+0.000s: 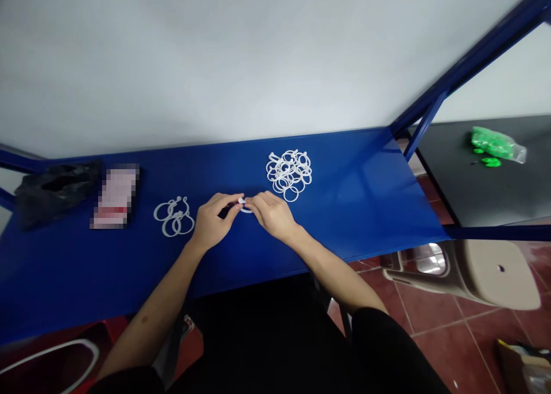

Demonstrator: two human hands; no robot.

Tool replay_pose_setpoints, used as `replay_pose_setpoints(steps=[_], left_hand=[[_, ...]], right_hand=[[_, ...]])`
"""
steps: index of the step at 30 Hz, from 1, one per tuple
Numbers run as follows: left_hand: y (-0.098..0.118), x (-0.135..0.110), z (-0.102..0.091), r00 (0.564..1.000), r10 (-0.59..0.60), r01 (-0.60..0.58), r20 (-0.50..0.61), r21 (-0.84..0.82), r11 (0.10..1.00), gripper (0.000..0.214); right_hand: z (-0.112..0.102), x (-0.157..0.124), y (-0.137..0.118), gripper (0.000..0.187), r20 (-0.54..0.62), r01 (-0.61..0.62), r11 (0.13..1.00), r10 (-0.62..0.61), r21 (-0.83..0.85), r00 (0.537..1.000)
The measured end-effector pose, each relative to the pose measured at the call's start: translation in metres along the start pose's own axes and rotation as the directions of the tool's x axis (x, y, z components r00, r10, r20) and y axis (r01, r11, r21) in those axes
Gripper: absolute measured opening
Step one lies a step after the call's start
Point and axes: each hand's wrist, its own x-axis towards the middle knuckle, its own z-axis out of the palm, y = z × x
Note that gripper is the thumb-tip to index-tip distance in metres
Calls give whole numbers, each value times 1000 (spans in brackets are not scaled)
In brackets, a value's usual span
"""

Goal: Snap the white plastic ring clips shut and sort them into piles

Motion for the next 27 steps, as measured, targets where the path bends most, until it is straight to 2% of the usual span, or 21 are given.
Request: replay_pose_setpoints(steps=[2,4,6,8,10,14,21,27], left_hand=[[1,1,-15,1000,1,2,-26,110,994,29],[-2,-3,-35,995,-42,64,-92,249,967,29],[-8,-12,-58,988,-117,148,-101,397,906,31],[-17,-23,-77,975,-201,219,-93,538,814,33],[-26,-35,-89,968,-246,221,-54,650,727,35],[-39,-48,-94,966,-259,181,-9,739,648,35],[-45,-45,-91,980,-195,168,-43,706,688,30],[-44,-47,-92,980,-151,197,-127,647,737,23]], right_hand=[[-11,2,6,16,-101,-34,999,31,-38,994],[-25,2,16,15,-226,-112,988,86,-105,970],[-39,0,28,16,-305,-204,963,145,-173,941],[-49,-4,39,17,-298,-260,940,189,-221,936],[-54,-6,45,17,-269,-279,927,210,-250,940],[-52,-8,49,19,-274,-291,910,211,-296,938],[-47,-9,50,19,-321,-331,879,221,-343,921],[-47,-9,46,17,-363,-317,888,190,-333,912]])
